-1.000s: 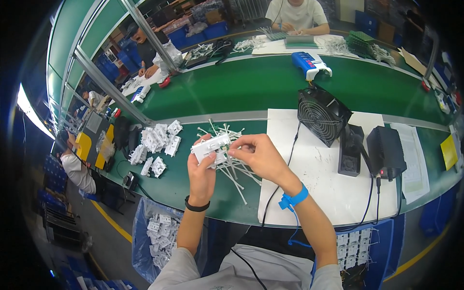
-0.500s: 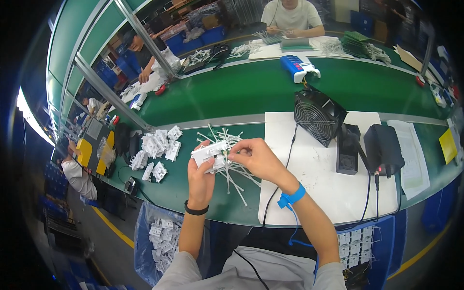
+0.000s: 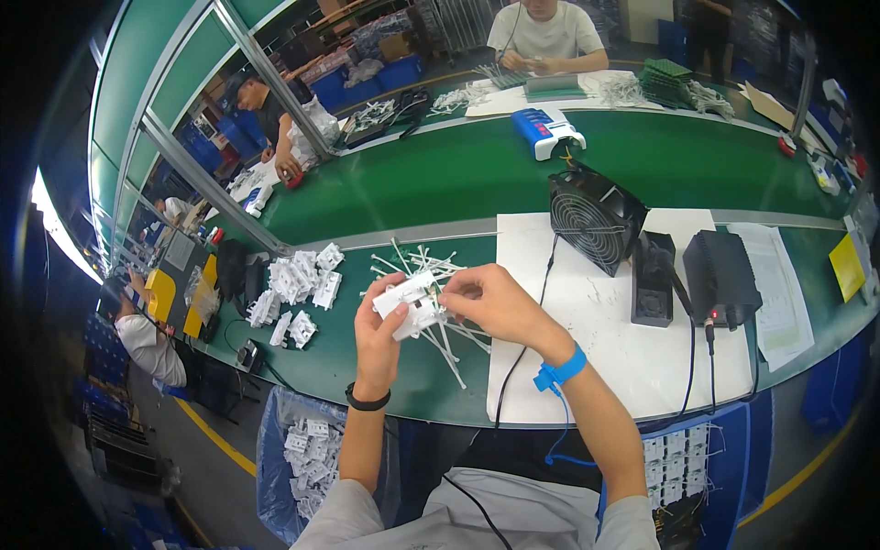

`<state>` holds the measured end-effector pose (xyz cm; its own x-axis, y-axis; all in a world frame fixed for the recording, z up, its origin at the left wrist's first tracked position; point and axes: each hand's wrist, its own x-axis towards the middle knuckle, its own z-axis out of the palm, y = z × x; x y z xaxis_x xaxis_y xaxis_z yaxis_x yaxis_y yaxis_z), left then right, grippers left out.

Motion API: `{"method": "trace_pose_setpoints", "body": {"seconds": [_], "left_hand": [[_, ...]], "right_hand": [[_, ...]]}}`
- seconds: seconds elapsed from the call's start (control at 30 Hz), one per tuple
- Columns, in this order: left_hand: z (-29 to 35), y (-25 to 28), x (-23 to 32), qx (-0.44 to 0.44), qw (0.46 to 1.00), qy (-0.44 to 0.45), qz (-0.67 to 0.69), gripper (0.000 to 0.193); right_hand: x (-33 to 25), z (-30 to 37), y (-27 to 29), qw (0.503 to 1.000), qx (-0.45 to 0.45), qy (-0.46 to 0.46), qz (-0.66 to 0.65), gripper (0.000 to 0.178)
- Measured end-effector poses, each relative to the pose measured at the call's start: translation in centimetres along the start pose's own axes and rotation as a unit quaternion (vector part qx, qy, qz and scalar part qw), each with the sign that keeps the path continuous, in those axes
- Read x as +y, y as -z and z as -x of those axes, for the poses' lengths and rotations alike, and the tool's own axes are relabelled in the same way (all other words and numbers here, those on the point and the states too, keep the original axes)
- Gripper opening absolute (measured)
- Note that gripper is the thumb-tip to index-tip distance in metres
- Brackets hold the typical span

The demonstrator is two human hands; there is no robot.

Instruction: Soldering wires and electronic components onto small circuit boards on an assembly line.

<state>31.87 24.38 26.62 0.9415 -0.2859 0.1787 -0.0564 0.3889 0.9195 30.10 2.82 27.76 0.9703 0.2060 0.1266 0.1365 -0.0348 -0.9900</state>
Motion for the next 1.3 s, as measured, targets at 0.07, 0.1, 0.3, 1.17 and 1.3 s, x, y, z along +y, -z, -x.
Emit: {"method": "trace_pose_setpoints", "body": {"seconds": [0.07, 0.1, 0.3, 1.17, 1.3], "left_hand": [[-0.1, 0.5, 0.1, -0.050, 0.974, -0.083, -0.205, 0.046], [-0.4, 0.9, -0.1, -0.094, 0.966, -0.086, -0.224, 0.048], [-0.1, -1.0, 0.4, -0.183, 0.947, 0.050, -0.261, 0.042], [-5.7, -14.1, -10.5, -0.159, 0.980, 0.066, -0.101, 0.030], [-5.7, -13.1, -10.5, -0.220, 0.963, 0.058, -0.143, 0.037]], "right_hand": [[-0.9, 0.5, 0.6, 0.998, -0.037, -0.026, 0.040, 0.018], [-1.5, 0.8, 0.7, 0.998, -0.039, -0.027, 0.039, 0.018], [-1.9, 2.2, 1.1, 0.977, -0.056, 0.016, 0.204, 0.017], [2.3, 11.4, 2.3, 0.845, 0.296, 0.117, 0.431, 0.008], [4.8, 14.3, 4.8, 0.838, 0.476, 0.000, 0.268, 0.016]]}}
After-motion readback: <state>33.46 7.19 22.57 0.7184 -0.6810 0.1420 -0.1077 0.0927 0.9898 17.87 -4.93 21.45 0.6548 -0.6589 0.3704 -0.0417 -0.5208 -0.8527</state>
